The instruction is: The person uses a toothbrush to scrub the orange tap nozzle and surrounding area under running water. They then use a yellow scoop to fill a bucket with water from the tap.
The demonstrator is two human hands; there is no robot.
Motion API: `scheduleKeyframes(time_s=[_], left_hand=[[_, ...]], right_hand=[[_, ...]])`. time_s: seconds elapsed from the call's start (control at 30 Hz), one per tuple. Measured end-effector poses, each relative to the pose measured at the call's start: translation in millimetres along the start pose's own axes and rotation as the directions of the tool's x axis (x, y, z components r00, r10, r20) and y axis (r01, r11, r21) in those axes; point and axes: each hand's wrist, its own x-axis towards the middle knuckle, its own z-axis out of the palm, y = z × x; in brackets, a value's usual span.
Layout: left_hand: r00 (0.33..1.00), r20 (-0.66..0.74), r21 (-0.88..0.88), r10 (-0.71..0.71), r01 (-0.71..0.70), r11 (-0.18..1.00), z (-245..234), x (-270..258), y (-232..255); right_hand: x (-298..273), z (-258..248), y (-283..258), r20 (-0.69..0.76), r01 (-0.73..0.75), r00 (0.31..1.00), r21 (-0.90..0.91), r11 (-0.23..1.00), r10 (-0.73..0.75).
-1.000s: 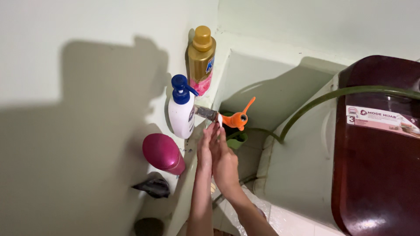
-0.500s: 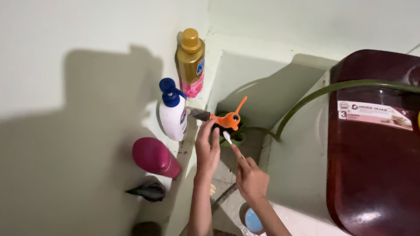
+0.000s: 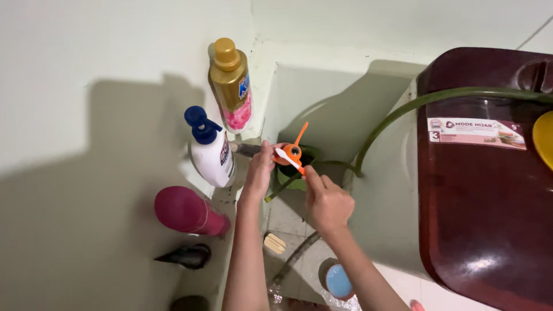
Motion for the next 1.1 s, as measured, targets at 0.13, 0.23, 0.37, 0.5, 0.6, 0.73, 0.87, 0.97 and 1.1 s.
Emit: scheduleKeyframes(time_s=[0.13, 0.23, 0.37, 0.5, 0.6, 0.73, 0.87, 0.97, 1.1], left_hand=[[1.000, -0.026, 0.013, 0.003, -0.003, 1.000, 0.6, 3.3, -3.8], [0.999, -0.032, -0.004, 0.000, -0.001, 1.000, 1.6, 4.4, -6.2], [0.999, -0.051, -0.004, -0.019, 0.019, 1.000, 3.2, 3.0, -5.3], [0.997, -0.065, 0.022, -0.049, 0.050, 0.999, 6.1, 1.3, -2.5], [0.993, -0.105, 0.030, -0.061, 0.065, 0.997, 8.3, 0.2, -2.5], [0.993, -0.120, 0.065, 0.013, -0.006, 0.998, 16.5, -0.4, -1.8], [0.976, -0.143, 0.137, 0.167, -0.147, 0.980, 24.3, 0.6, -6.0], [0.976, -0.129, 0.062, 0.173, -0.166, 0.984, 25.2, 0.3, -11.0], [0.995, -0.083, 0.005, 0.059, -0.059, 0.998, 23.9, 11.5, -0.8]], right_hand=[[2.7, -2.1, -7.4, 0.052, -0.005, 0.999, -0.023, 1.000, 0.006], [-1.2, -6.2, -8.9, 0.033, -0.049, 0.998, -0.044, 0.998, 0.050], [-1.1, -12.6, -8.4, 0.056, -0.063, 0.996, -0.049, 0.997, 0.066], [3.0, -12.9, -4.6, 0.043, -0.077, 0.996, 0.037, 0.996, 0.075], [0.8, -13.5, -1.1, 0.040, -0.155, 0.987, 0.022, 0.988, 0.154], [3.1, -17.6, 1.3, 0.006, -0.174, 0.985, 0.086, 0.981, 0.174], [18.6, -13.8, 5.3, 0.085, -0.273, 0.961, 0.138, 0.952, 0.263], [18.5, -11.2, 8.6, 0.243, -0.407, 0.899, 0.154, 0.900, 0.365], [19.4, -4.6, 17.6, 0.315, -0.575, 0.809, 0.247, 0.780, 0.497]])
